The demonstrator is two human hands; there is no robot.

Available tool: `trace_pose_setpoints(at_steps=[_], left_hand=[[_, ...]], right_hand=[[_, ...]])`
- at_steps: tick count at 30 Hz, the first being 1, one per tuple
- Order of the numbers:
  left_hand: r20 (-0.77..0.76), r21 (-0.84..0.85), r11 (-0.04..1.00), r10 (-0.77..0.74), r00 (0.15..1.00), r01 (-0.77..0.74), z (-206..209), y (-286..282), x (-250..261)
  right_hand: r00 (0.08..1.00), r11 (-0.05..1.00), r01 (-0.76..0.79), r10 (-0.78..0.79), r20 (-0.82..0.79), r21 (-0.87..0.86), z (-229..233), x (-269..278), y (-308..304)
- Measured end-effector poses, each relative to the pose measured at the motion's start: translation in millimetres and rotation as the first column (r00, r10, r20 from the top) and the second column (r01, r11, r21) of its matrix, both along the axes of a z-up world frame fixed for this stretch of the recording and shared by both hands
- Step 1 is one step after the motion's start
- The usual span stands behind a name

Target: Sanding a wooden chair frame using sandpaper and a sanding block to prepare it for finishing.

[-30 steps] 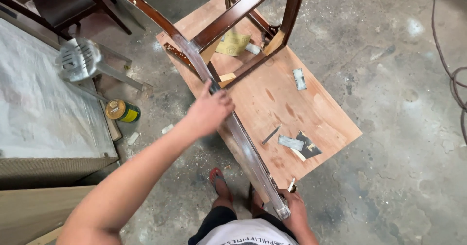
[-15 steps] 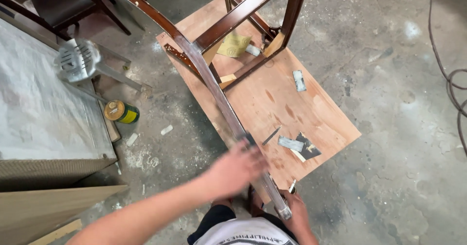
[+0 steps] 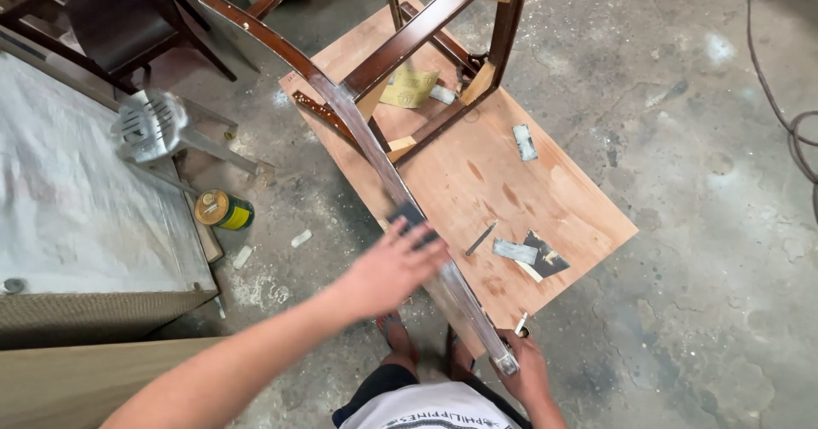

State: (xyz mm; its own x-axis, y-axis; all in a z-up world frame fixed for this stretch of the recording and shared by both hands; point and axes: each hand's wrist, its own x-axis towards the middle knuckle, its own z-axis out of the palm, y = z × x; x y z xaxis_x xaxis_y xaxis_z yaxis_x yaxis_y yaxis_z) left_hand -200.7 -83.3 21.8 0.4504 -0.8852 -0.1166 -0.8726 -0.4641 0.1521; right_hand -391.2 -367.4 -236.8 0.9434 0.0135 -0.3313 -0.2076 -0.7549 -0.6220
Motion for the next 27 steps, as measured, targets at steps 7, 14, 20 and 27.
trace_pose_setpoints(at_steps=[7, 14, 20, 27], left_hand=[[0.081, -0.233, 0.946, -0.211, 0.974, 0.224, -31.8, -25.9, -74.7], [0.221, -0.208, 0.965, 0.206, 0.953, -0.160, -26.6, 32.8, 40.0], [0.059, -0.206, 0.975, -0.078, 0.995, 0.088, -58.4, -42.1, -86.6], [0.267, -0.419, 0.905, 0.207, 0.941, -0.080, -32.9, 14.6, 41.0]], right_hand=[[0.999, 1.000, -0.009, 0.010, 0.041, -0.019, -16.6, -3.1, -2.8], [0.995, 0.998, 0.038, -0.043, -0.093, -0.054, 17.8, 4.5, 6.7], [0.991, 0.995, 0.084, -0.089, -0.104, -0.055, 3.2, -0.3, 5.6], [0.888, 0.942, 0.320, -0.336, -0.313, -0.105, 31.4, 3.7, 18.5]])
